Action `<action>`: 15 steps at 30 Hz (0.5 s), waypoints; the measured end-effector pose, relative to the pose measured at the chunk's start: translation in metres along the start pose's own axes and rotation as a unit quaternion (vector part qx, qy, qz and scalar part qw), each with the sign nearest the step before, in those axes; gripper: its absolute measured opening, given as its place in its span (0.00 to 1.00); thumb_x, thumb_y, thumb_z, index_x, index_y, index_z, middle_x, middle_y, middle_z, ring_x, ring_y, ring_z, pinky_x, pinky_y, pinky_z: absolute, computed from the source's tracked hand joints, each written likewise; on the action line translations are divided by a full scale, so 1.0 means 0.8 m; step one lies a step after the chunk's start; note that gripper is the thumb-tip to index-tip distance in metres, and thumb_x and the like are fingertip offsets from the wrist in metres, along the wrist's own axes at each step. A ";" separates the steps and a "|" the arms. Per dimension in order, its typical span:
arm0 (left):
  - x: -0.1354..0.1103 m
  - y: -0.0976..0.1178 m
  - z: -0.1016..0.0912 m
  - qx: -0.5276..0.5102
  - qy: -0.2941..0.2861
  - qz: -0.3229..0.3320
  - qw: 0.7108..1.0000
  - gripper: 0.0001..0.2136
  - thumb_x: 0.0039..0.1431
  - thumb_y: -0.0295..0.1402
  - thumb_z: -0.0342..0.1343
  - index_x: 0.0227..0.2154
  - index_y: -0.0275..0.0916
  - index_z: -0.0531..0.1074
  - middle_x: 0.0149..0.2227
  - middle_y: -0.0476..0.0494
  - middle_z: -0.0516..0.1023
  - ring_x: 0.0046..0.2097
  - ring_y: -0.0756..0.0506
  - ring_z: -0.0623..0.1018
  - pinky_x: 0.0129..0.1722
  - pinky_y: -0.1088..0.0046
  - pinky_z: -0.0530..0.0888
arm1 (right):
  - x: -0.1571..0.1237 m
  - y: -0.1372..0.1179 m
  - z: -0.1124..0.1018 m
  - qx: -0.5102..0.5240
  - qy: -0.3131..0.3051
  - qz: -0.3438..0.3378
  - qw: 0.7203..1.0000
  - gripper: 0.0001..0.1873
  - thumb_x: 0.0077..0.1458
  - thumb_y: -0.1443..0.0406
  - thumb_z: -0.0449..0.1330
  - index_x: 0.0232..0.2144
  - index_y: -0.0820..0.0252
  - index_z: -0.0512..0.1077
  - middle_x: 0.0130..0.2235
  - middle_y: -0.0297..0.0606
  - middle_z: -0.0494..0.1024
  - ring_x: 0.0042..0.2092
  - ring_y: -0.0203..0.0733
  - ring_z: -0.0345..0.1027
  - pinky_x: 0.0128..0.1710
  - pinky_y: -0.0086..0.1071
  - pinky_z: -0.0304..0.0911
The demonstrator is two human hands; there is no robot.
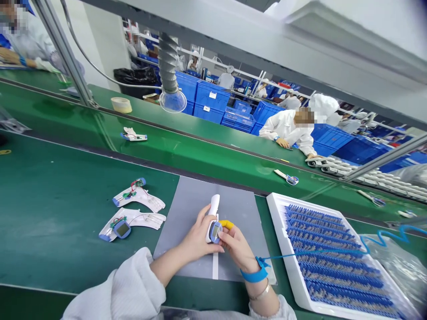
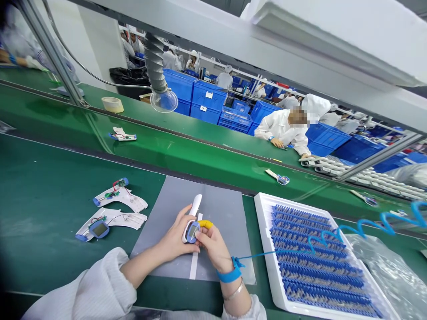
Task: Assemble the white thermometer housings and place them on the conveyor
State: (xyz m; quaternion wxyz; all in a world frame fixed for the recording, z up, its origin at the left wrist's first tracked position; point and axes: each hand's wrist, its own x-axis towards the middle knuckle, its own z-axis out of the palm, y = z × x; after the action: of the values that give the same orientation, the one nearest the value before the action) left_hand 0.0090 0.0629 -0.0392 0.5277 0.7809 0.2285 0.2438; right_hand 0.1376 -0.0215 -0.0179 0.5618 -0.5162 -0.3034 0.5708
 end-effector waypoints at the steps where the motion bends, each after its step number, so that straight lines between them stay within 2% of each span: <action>1: 0.000 0.000 0.000 -0.002 0.002 0.002 1.000 0.32 0.35 0.38 0.66 0.44 0.41 0.58 0.61 0.32 0.42 0.57 0.35 0.62 0.51 0.55 0.66 | 0.000 0.000 0.000 -0.002 0.001 -0.004 1.000 0.14 0.46 0.60 0.63 0.34 0.62 0.68 0.27 0.32 0.68 0.24 0.28 0.58 0.23 0.23 0.54; 9: -0.001 0.000 0.001 -0.015 0.003 0.004 1.000 0.31 0.35 0.36 0.66 0.44 0.40 0.58 0.60 0.32 0.43 0.57 0.36 0.61 0.53 0.56 0.64 | 0.001 0.000 0.002 0.003 0.003 -0.011 1.000 0.15 0.46 0.59 0.63 0.34 0.62 0.67 0.27 0.31 0.67 0.25 0.29 0.59 0.24 0.23 0.54; 15: -0.001 0.006 0.000 -0.020 -0.006 -0.005 1.000 0.30 0.36 0.33 0.65 0.44 0.42 0.57 0.61 0.33 0.42 0.56 0.36 0.63 0.51 0.55 0.65 | 0.001 -0.001 0.003 0.007 -0.007 0.003 1.000 0.15 0.46 0.58 0.62 0.35 0.61 0.67 0.29 0.33 0.69 0.29 0.33 0.62 0.28 0.26 0.58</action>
State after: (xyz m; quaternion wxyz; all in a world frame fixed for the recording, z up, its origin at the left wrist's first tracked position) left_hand 0.0087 0.0612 -0.0349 0.5460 0.7702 0.2248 0.2411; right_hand 0.1359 -0.0198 -0.0164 0.5615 -0.5091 -0.3020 0.5782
